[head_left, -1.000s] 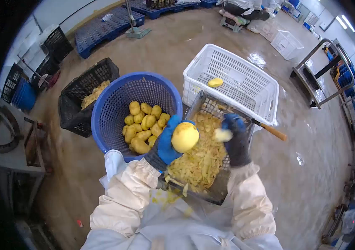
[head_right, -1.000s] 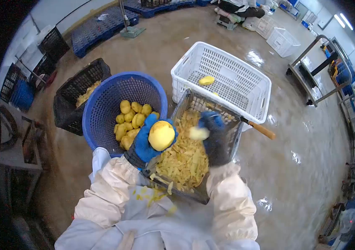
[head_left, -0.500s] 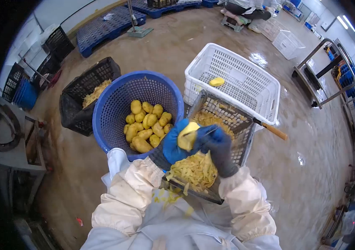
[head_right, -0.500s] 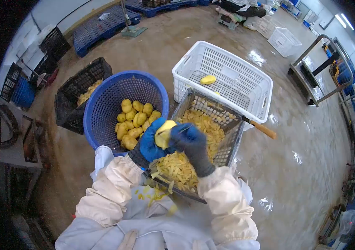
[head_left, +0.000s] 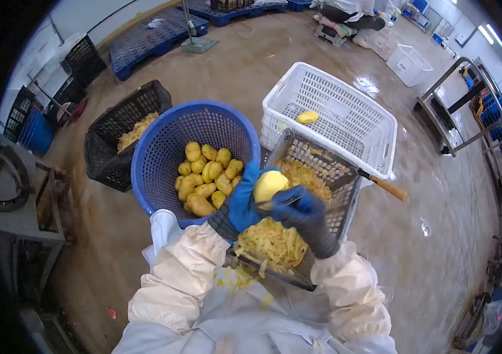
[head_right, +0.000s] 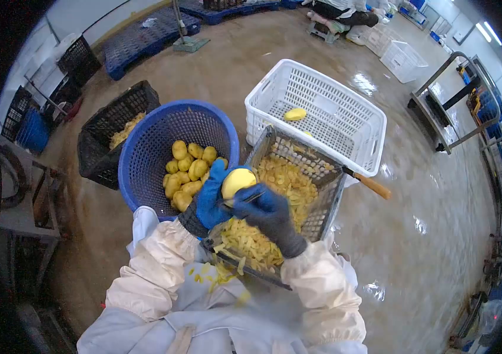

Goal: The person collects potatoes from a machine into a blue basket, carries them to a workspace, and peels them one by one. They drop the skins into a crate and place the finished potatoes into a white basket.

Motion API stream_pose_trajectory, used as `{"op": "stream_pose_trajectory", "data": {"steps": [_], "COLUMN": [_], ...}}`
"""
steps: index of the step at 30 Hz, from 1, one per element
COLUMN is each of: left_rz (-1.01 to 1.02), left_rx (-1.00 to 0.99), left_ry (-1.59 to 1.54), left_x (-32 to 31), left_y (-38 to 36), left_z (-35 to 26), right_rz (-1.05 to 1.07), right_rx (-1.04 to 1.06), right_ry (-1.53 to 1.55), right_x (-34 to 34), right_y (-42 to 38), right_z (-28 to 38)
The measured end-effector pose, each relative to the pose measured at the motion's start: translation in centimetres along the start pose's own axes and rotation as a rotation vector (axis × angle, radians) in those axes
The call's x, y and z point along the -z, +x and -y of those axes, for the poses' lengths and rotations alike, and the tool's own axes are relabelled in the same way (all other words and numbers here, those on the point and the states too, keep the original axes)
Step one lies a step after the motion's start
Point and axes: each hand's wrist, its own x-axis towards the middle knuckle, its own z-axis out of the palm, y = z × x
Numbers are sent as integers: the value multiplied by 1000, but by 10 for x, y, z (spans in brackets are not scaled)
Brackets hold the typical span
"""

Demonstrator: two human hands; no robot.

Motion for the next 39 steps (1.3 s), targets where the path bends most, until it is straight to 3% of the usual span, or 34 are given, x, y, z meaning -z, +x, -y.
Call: {"op": "stream_pose_trajectory", "data": {"steps": [1, 2, 3, 4, 5, 7, 8, 11, 13, 15, 16, 17, 21, 23, 25, 26, 27, 28, 29, 30, 31, 33, 34, 35, 37, 39], "left_rz": [-2, -16, -25, -76, -77, -2, 22, -106, -61, -256, -69, -68, -63, -192, -153, -111, -65, -184, -146, -96, -45, -147, -109, -113, -194, -126], "left_rx": [-1, -298, -592, -311, -313, 111, 112, -30, 9, 5, 35, 34, 48, -51, -29, -6, 16, 83, 133, 143, 152, 91, -38, -40, -1, 0], "left_ry": [0, 600, 1199, 1042, 1040, -9, -167, -202, -141, -202, -224, -224, -165, -216, -143, -75, -8, -50, 222, 107, -11, -160, -255, -253, -387, -211], "left_x": [5, -21, -36, 3, -3, -20, -14, -14, -15, -21, -10, -13, -16, -7, -15, -21, -24, -18, -28, -28, -29, -21, -18, -15, -11, -11], "left_y": [-4, -12, -16, -9, -8, -8, -4, 0, -4, -2, -5, -5, 1, 5, 1, -1, -3, -8, -11, -7, -3, 1, 4, 3, 0, -3], "left_z": [6, 11, 14, 16, 15, 8, 7, 7, 8, 13, 12, 12, 9, 10, 9, 10, 11, 15, 12, 12, 13, 5, 11, 11, 11, 15], "right_rz": [90, 64, 59, -190, -436, -348, -368, -102, 50, -126, -264, -404, -423, -156, 34, -49, -155, -297, -442, -453, -420, -312, -262, -40, -26, -300], "right_rx": [274, 95, 92, -6, -103, -97, -2, -138, 127, -191, -134, -73, 5, -139, 308, -168, -217, -147, -74, -69, -104, -144, -112, -11, 49, -153], "right_ry": [-274, -227, -225, -74, 80, 365, 141, 153, -265, 90, 98, 105, 259, 131, -411, -78, 89, 75, 63, 67, 143, 260, 193, -104, -219, 197], "right_x": [-6, -7, 0, 15, 33, 98, 72, 7, -7, 5, 21, 37, 59, 13, -4, 4, 17, 43, 56, 61, 65, 45, 20, 8, 2, 24], "right_y": [-4, -7, -2, 13, 25, 35, 31, 0, -7, 5, 16, 24, 24, 3, -1, 1, 12, 26, 35, 33, 30, 20, 10, -1, -1, 18], "right_z": [-8, -1, 0, 2, 3, -34, -6, 19, 12, 17, 10, 1, 8, 20, 3, 6, 11, 3, 3, 1, 2, 12, 7, 2, -9, 11]}}
